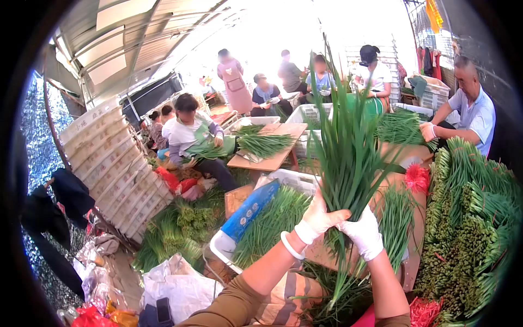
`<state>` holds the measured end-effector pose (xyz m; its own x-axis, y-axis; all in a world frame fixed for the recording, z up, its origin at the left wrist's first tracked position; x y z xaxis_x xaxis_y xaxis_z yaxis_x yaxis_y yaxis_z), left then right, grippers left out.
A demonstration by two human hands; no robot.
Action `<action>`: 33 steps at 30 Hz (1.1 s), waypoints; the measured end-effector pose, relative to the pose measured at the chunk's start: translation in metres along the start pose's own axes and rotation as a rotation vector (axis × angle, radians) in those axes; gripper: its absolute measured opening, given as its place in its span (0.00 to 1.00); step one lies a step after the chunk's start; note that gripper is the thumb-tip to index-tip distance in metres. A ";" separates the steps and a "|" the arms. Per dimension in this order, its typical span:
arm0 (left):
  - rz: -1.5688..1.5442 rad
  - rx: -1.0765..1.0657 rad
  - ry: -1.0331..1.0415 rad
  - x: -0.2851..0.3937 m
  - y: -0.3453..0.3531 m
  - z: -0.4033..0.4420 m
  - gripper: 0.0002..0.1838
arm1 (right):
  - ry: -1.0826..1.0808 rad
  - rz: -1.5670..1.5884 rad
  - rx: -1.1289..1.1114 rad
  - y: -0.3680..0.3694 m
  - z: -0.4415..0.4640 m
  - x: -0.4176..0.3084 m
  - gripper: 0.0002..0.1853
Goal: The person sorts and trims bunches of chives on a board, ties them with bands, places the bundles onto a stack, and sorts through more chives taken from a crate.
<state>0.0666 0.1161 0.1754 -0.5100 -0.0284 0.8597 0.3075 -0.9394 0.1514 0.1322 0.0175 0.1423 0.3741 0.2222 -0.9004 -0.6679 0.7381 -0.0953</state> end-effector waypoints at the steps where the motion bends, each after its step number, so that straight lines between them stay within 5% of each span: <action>1: 0.039 -0.015 -0.068 -0.012 0.000 0.001 0.58 | 0.001 -0.071 0.007 -0.003 0.001 0.006 0.31; 2: 0.080 -0.033 -0.135 -0.023 0.001 0.002 0.56 | 0.020 -0.222 -0.073 0.000 0.001 0.014 0.27; 3: 0.089 -0.032 -0.172 -0.031 0.003 -0.002 0.46 | -0.156 -0.212 0.006 -0.001 -0.005 0.019 0.23; 5: 0.108 -0.030 -0.243 -0.052 0.008 -0.011 0.25 | -0.159 -0.494 -0.052 0.002 -0.009 0.054 0.18; 7: 0.240 0.034 -0.053 -0.026 0.016 -0.009 0.20 | -0.153 -0.365 0.016 0.001 -0.009 0.036 0.13; 11: 0.192 0.075 -0.127 -0.008 0.027 -0.008 0.18 | -0.118 -0.350 0.079 0.000 -0.006 0.042 0.06; 12: 0.301 0.065 -0.083 0.001 0.026 -0.010 0.18 | -0.250 -0.281 0.126 -0.001 -0.011 0.009 0.07; 16: 0.426 0.106 0.038 -0.007 0.014 -0.024 0.22 | -0.016 -0.504 -0.015 0.014 -0.014 0.044 0.10; 19: 0.163 0.102 0.046 -0.016 0.013 -0.028 0.20 | -0.172 -0.309 -0.011 0.021 -0.026 0.014 0.12; 22: 0.683 -0.028 0.228 0.031 0.028 -0.042 0.27 | -0.052 -0.226 -0.225 0.033 -0.044 -0.009 0.14; 26: 1.176 -0.133 0.339 0.040 0.050 -0.054 0.28 | -0.053 -0.196 -0.014 0.025 -0.046 0.049 0.22; 28: 1.114 -0.241 0.203 0.035 0.053 -0.055 0.29 | 0.030 1.059 0.042 0.040 -0.037 0.092 0.20; 30: 0.986 -0.283 0.090 0.056 0.051 -0.053 0.30 | -0.068 0.567 0.102 0.015 -0.046 0.041 0.16; 31: 0.812 -0.180 0.283 0.078 0.042 -0.064 0.30 | -0.196 -0.026 0.114 0.006 -0.046 -0.010 0.14; 33: 0.668 -0.040 0.146 0.100 0.009 -0.073 0.25 | -0.024 0.318 0.203 -0.009 -0.047 -0.040 0.10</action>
<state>-0.0403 0.0803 0.2275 -0.3249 -0.6491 0.6879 0.5653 -0.7164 -0.4089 0.0931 -0.0278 0.1592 0.1852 0.4736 -0.8610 -0.6129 0.7406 0.2755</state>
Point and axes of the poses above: each hand's wrist, its own z-axis towards the middle knuckle, its own y-axis out of the palm, x = y × z, the point moved 8 cm from there along z, towards the middle knuckle, and after that the axes turned 1 degree about -y, right-handed, at the moved point
